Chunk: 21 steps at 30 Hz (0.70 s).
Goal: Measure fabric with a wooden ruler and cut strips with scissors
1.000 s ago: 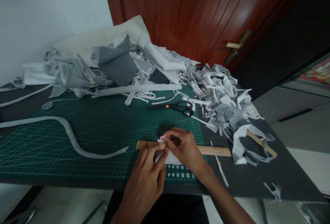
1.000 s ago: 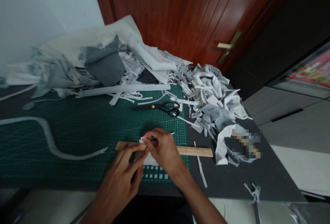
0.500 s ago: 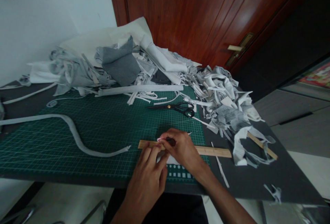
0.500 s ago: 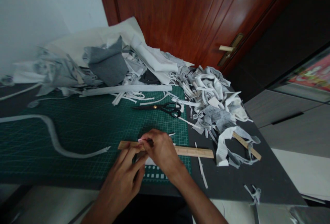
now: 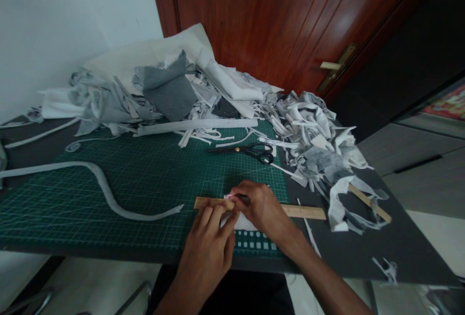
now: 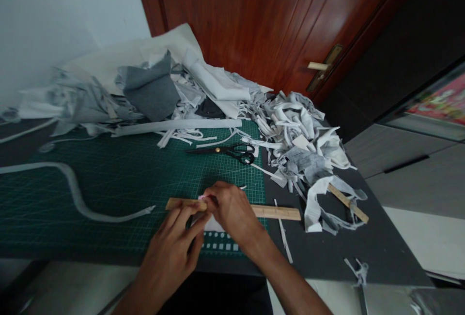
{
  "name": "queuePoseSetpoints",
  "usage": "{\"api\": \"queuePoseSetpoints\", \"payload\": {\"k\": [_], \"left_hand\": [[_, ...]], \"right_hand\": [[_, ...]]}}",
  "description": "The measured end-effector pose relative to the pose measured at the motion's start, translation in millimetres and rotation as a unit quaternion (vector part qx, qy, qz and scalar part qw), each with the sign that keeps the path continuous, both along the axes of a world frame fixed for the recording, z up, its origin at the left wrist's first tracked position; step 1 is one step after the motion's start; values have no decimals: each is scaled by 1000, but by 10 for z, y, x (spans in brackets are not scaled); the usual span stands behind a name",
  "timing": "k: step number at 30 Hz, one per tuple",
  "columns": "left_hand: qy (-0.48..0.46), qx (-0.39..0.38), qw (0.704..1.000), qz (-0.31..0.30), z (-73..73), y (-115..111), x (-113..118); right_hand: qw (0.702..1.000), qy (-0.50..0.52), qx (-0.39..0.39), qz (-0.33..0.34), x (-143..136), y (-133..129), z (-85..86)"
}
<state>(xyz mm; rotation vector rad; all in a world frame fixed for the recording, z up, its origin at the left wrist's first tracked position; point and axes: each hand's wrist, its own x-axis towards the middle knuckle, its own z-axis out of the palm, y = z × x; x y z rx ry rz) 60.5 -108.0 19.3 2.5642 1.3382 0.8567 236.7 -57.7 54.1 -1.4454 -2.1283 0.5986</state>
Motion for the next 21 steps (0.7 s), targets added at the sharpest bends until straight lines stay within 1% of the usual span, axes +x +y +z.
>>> {"api": "queuePoseSetpoints", "payload": {"k": [5,10,21], "left_hand": [[1,14,1000,-7,4,4,-1],[15,18,1000,3,11,7,3],[34,31,999,9,-2,22,13]], "right_hand": [[1000,-18,5,6,100,-3,-19],[999,-34,3,12,246,-24,-12],[998,-59,-13,-8,639,-127,25]]}}
